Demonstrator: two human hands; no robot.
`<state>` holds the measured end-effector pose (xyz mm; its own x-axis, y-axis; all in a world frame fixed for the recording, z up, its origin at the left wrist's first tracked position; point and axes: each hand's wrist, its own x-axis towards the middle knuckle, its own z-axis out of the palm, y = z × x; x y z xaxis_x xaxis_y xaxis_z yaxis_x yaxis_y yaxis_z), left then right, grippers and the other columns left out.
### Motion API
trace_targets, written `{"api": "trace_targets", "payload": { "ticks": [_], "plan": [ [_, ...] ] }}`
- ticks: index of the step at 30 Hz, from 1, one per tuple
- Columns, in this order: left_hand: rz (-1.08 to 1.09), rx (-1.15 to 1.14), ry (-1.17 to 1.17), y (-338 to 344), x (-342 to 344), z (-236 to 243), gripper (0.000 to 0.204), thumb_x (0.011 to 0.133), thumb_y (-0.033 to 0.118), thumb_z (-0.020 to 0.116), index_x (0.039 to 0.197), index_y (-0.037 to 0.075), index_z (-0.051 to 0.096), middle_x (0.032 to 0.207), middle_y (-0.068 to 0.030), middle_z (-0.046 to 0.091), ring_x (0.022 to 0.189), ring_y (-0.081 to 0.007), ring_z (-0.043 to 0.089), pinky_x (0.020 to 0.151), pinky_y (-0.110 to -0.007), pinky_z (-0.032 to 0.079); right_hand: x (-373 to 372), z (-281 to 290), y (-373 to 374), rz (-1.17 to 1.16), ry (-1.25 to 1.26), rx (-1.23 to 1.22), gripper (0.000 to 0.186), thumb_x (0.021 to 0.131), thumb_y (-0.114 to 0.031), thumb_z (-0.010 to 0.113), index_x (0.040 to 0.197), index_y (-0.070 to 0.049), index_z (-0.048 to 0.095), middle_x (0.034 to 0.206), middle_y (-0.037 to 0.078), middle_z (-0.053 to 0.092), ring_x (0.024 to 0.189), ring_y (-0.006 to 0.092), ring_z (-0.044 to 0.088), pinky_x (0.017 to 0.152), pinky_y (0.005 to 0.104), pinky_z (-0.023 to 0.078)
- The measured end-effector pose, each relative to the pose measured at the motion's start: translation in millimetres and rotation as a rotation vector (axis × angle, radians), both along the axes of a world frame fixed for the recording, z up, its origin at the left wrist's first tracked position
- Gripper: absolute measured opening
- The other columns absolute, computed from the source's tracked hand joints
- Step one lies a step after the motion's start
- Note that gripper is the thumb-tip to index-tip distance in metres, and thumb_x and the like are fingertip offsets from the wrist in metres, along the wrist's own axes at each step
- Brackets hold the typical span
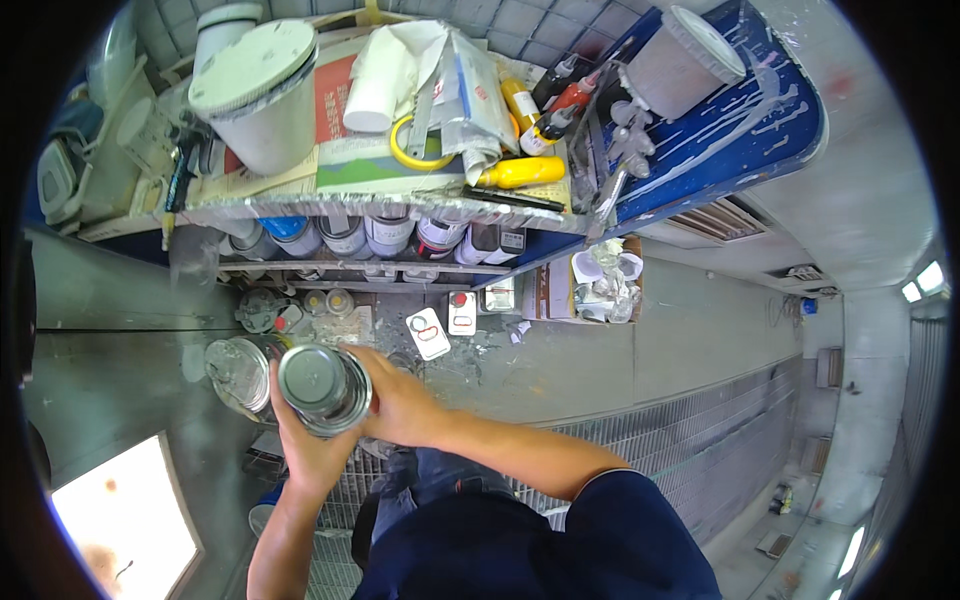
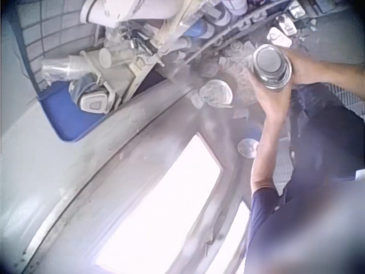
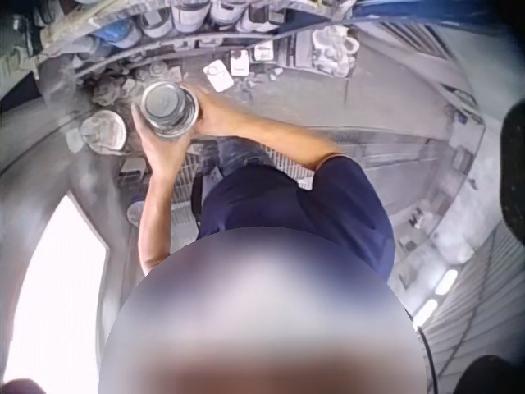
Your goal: The person prepares a paint mixture by stacking and labeling a clear plastic cup, then pouring liquids from a red-capped bottle and a silver can into it. They stir the mixture with a stick and handle a paint sprayer and other containers on the floor.
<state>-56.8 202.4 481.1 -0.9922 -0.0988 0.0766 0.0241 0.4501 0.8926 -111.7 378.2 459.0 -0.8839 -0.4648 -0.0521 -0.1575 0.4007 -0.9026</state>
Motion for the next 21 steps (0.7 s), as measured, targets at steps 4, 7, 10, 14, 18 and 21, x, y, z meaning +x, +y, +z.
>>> {"api": "trace_targets", "payload": {
  "ticks": [4,7,10,14,18,21],
  "plan": [
    [0.015,0.064,-0.006,-0.6,27.6,-47.3,0.119,0.072,0.02,0.094,0.158,-0.008,0.017,0.138,-0.0307,0.056,0.127,-0.043,0.06,0.109,-0.049,0.046,34.6,-50.6,-11.6,-0.024,-0.068,-0.01,0.093,0.076,-0.025,0.088,0.152,-0.004,0.039,0.146,0.022,0.054,0.124,0.037,0.062,0.105,0.0412,0.05],
    [-0.061,0.008,-0.038,-0.7,30.8,-63.8,0.118,0.071,0.02,0.094,0.158,-0.008,0.02,0.137,-0.0322,0.056,0.126,-0.0467,0.059,0.107,-0.05,0.047,50.6,-80.6,-14.8,-0.059,-0.208,-0.148,0.075,0.079,-0.019,0.088,0.142,-0.004,0.051,0.138,0.015,0.062,0.125,0.0271,0.062,0.107,0.0401,0.048],
    [-0.144,0.047,0.021,1.1,32.1,-89.1,0.118,0.068,0.02,0.094,0.159,-0.002,0.022,0.136,-0.0321,0.056,0.119,-0.0481,0.061,0.101,-0.053,0.05,65.0,-85.6,-10.0,-0.142,-0.224,-0.169,0.055,0.083,-0.013,0.085,0.131,-0.003,0.062,0.129,0.011,0.068,0.122,0.0209,0.063,0.106,0.0383,0.049],
    [-0.26,0.035,-0.016,-4.1,34.1,-105.3,0.121,0.069,0.016,0.092,0.161,-0.005,0.016,0.155,-0.0303,0.042,0.141,-0.0463,0.047,0.115,-0.049,0.041,74.2,-112.8,-3.0,-0.23,-0.164,-0.164,0.059,0.08,-0.012,0.087,0.132,-0.003,0.061,0.13,0.01,0.067,0.122,0.0212,0.064,0.106,0.0384,0.049],
    [-0.183,0.049,0.055,-22.7,52.4,-128.6,0.123,0.069,0.014,0.092,0.162,-0.002,0.013,0.164,-0.0284,0.028,0.149,-0.0447,0.036,0.119,-0.05,0.036,40.1,-122.4,-17.6,-0.282,-0.105,-0.224,0.066,0.076,-0.011,0.091,0.132,-0.002,0.059,0.127,0.01,0.068,0.118,0.0199,0.065,0.103,0.0384,0.052],
    [-0.067,0.07,-0.088,-44.0,94.9,-172.4,0.12,0.072,0.019,0.091,0.161,-0.003,0.014,0.16,-0.0335,0.032,0.144,-0.0508,0.04,0.118,-0.053,0.036,-14.0,-147.9,-40.7,-0.325,-0.034,-0.386,0.068,0.078,-0.008,0.09,0.135,-0.003,0.054,0.131,0.01,0.065,0.121,0.0179,0.063,0.105,0.0378,0.051]
  ]
}}
